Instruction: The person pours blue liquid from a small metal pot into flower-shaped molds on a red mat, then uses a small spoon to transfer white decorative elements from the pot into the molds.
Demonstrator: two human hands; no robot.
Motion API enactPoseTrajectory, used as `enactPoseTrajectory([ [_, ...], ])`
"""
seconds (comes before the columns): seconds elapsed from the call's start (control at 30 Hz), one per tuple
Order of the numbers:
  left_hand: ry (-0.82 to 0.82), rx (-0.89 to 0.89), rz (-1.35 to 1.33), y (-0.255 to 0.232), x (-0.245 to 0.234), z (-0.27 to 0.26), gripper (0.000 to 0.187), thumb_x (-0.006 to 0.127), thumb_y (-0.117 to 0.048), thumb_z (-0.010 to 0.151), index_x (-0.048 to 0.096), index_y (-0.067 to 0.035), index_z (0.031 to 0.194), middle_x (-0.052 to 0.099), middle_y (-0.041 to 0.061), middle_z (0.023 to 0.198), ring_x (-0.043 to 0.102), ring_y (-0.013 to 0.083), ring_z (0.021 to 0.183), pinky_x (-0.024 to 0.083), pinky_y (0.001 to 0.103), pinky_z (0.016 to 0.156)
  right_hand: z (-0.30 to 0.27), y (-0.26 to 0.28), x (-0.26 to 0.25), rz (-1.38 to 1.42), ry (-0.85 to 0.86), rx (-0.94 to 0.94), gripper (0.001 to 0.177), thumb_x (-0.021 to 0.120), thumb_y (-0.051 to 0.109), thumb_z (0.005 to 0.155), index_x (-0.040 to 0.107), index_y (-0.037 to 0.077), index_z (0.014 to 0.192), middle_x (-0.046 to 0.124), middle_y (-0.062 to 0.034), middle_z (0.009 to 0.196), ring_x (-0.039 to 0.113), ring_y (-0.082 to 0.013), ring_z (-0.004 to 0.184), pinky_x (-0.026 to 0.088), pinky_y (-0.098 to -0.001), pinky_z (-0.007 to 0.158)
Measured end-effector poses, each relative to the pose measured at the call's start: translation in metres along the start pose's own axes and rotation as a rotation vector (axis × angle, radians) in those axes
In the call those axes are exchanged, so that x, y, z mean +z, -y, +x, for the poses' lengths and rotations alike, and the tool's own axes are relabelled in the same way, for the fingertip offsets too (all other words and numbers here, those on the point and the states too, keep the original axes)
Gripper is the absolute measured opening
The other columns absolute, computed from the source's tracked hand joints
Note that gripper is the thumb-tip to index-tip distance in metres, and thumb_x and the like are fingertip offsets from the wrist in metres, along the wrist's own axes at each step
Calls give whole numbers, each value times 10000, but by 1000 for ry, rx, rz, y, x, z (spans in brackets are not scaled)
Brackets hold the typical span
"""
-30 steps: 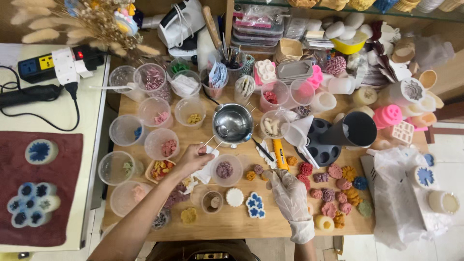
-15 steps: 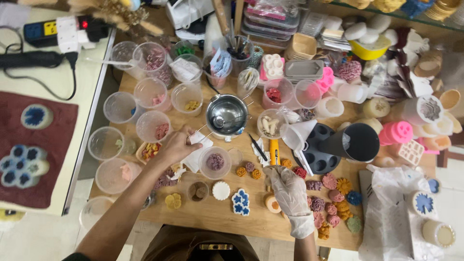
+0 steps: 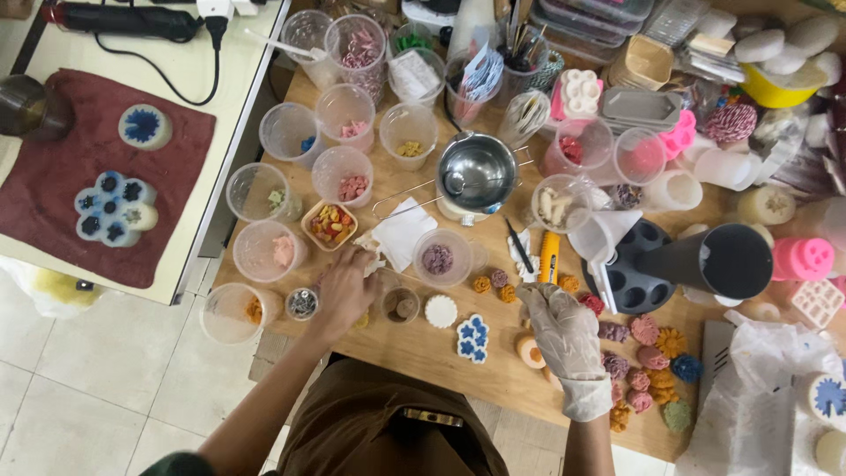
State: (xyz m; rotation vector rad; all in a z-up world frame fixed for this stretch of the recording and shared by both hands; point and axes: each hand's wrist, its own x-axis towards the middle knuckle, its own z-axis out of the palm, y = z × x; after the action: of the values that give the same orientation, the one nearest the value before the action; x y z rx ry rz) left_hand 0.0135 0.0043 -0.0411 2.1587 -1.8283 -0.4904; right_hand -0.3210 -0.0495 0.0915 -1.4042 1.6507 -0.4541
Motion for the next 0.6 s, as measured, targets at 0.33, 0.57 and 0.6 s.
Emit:
enactPoseTrajectory([
  [0.33,69,40,116,7,-5,32,604,915,-294,569,731,-76,1102,628,111,1308,561,322,1202,443,513,983,-37,-10,27,-71,-91,95,249,688,259,940,774,52,1048,709,-97,716,608,-163,608,494,-312,590],
  [0.57,257,-339,-1065,8,-81,-11,248,697,-92,885,696,-69,1132,767,108,1034,711,184,915,576,330,831,-43,-2,69,385,2,-122,255,645,119,933,740,51,1160,793,-81,1075,772,-164,944,641,-264,835],
  [0.6,249,-342,-1385,6,-92,-13,253,662,-50,891,673,-55,1144,776,107,1101,727,147,975,594,299,892,-42,9,80,414,44,-48,328,642,88,912,717,63,1230,778,-95,1123,739,-181,1006,608,-267,911],
])
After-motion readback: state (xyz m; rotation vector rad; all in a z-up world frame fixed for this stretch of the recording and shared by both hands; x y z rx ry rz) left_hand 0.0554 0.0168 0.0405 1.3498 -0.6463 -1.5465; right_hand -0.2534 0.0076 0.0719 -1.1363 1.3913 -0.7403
